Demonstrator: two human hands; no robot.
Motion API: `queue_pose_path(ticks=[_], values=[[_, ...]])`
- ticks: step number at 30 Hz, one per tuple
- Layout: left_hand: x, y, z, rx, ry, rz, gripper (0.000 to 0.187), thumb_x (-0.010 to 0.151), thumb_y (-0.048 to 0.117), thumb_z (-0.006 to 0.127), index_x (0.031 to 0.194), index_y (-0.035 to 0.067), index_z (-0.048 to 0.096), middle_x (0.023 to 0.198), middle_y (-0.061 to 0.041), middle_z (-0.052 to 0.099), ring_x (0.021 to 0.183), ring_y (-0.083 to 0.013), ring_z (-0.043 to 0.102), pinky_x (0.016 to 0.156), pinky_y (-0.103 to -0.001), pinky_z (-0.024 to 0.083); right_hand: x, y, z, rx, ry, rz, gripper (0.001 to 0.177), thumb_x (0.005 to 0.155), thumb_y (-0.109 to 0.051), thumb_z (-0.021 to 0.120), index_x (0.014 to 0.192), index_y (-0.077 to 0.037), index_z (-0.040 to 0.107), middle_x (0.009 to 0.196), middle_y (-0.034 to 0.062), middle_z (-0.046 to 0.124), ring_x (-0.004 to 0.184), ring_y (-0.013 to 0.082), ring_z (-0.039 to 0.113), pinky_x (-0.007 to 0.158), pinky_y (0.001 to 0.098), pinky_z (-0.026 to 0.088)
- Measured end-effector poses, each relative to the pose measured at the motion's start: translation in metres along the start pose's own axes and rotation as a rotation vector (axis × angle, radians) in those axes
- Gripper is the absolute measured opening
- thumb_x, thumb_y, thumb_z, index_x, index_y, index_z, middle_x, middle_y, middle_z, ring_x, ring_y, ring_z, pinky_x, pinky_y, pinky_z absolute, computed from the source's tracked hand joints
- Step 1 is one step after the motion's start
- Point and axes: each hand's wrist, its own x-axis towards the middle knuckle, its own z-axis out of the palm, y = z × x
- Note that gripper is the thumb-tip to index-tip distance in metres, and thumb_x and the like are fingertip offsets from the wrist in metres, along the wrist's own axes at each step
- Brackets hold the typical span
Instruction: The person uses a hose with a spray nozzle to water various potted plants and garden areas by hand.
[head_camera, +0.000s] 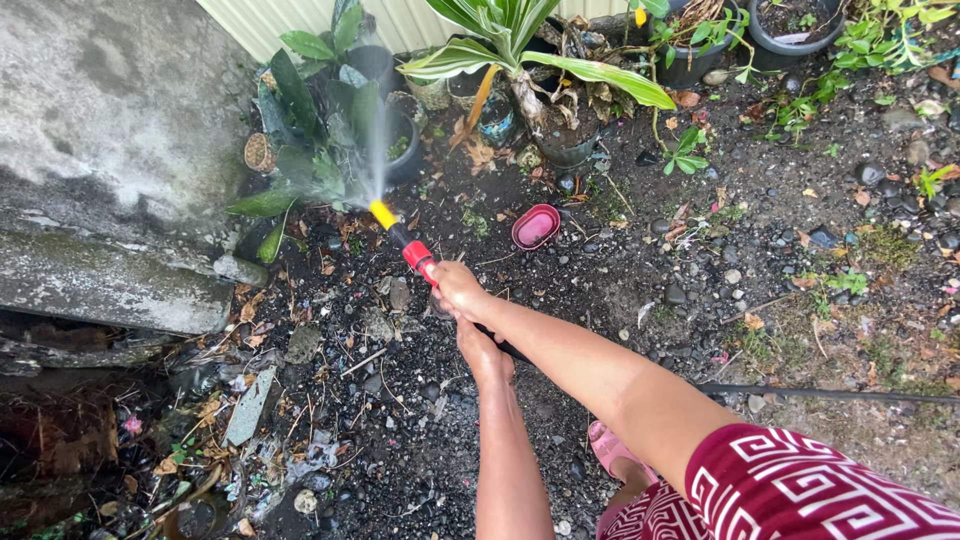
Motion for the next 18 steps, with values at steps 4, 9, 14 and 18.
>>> queue_pose_path(ticks=[4,9,14,18], values=[[-0.001,-0.006,-0.002,0.016,0.083,-0.052,0.046,0.108,0.039,0.029,0.124,0.003,0.054,0.106,-0.009,0.062,0.091,-0.0181,0.065,0.077,-0.037,0.055,0.007,0.011,0.0,-0.096,-0.131,0.028,0.019,0.103,-0.025,0.049,0.097,-0.008,0.055,0.061,-0.0008,0.048,0.038,0.0095,0.036,0.032,0.0299,0.027],[0.006,-0.02,-0.007,0.016,0.048,-0.037,0.04,0.108,0.034,0.033,0.118,0.001,0.054,0.104,-0.009,0.062,0.09,-0.0183,0.065,0.075,-0.035,0.057,0.009,0.019,-0.007,-0.092,-0.1,0.024,0.024,0.104,-0.031,0.051,0.095,-0.009,0.054,0.061,-0.001,0.048,0.039,0.0094,0.036,0.032,0.0301,0.024],[0.002,-0.023,-0.004,0.026,-0.019,-0.122,0.037,0.11,0.041,0.037,0.106,0.009,0.054,0.073,-0.001,0.05,0.054,-0.012,0.047,0.043,-0.031,0.038,0.005,0.022,-0.026,0.058,0.041,0.015,0.022,0.103,-0.035,0.05,0.096,-0.014,0.053,0.062,-0.001,0.049,0.04,0.0099,0.036,0.034,0.029,0.025],[-0.003,-0.019,-0.005,0.033,-0.065,-0.215,0.037,0.11,0.041,0.036,0.097,0.009,0.049,0.062,0.0,0.044,0.042,-0.0124,0.039,0.036,-0.032,0.032,0.008,0.032,-0.034,0.125,0.112,-0.015,0.024,0.103,-0.035,0.047,0.095,-0.013,0.051,0.063,-0.0006,0.049,0.04,0.011,0.038,0.034,0.0293,0.028]])
